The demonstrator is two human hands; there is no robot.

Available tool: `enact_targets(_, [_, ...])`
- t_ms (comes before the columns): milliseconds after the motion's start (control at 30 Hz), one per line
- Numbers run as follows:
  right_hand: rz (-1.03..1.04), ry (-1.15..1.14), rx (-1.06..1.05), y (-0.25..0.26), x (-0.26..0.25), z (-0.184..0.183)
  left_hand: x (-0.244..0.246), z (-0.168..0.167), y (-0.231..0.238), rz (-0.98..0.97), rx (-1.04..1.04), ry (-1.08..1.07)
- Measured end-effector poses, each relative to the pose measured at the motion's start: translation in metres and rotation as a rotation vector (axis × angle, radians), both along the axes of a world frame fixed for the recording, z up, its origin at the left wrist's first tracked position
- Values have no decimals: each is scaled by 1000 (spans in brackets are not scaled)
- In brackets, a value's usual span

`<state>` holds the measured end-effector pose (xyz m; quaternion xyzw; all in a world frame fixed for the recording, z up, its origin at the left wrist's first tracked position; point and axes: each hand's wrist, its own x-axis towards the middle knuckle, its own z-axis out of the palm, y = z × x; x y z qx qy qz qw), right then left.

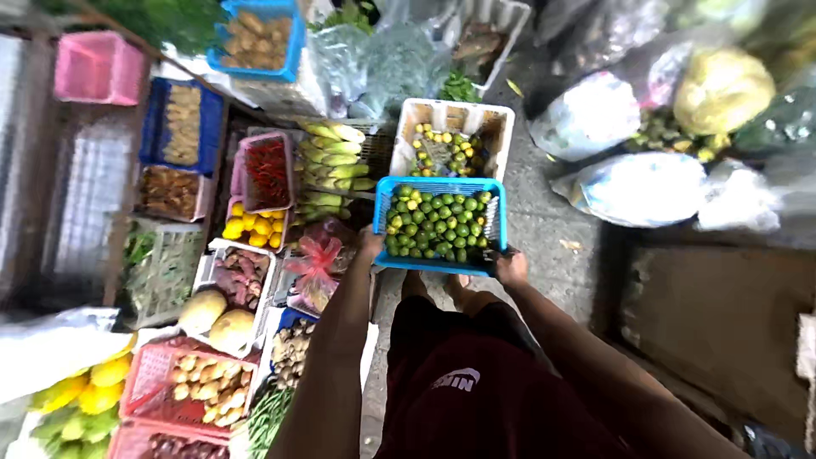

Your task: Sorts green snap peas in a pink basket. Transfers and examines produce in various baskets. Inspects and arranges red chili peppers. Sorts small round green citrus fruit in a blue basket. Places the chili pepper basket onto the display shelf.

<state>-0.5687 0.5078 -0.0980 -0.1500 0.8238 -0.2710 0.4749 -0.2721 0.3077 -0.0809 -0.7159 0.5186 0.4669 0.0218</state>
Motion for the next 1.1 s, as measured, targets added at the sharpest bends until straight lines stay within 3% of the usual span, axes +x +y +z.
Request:
enact_targets(167, [156, -19, -277, -33, -12, 100, 54, 63, 2, 92, -166, 290])
enact_targets(233, [189, -188, -306, -59, -14, 130, 79, 84, 3, 174, -201, 390])
enact_targets(300, [173, -339, -271, -102, 2, 141, 96, 102, -16, 198, -231, 394])
enact_targets(433, [309, -241, -218, -183, 52, 128, 141, 108, -90, 95, -220, 216])
enact_targets(533, [262, -264, -289, -218, 92, 121, 190, 99, -147, 167, -280, 365])
enact_targets(633, [94, -406, -310, -257, 127, 124, 245, 71, -176, 651, -374, 643])
enact_targets(733, [12, -391, -259, -304, 157, 130, 289, -4, -196, 1116, -272, 372])
enact_targets(800, [48, -334, -307, -345, 172, 122, 304, -53, -214, 1202, -113, 367])
enact_targets(900, [146, -278, -376, -412, 188, 96, 313, -102, -239, 1186, -112, 519])
enact_targets(1100, [186, -325, -400, -522, 238, 63, 321, -130, -250, 1183, -210, 366])
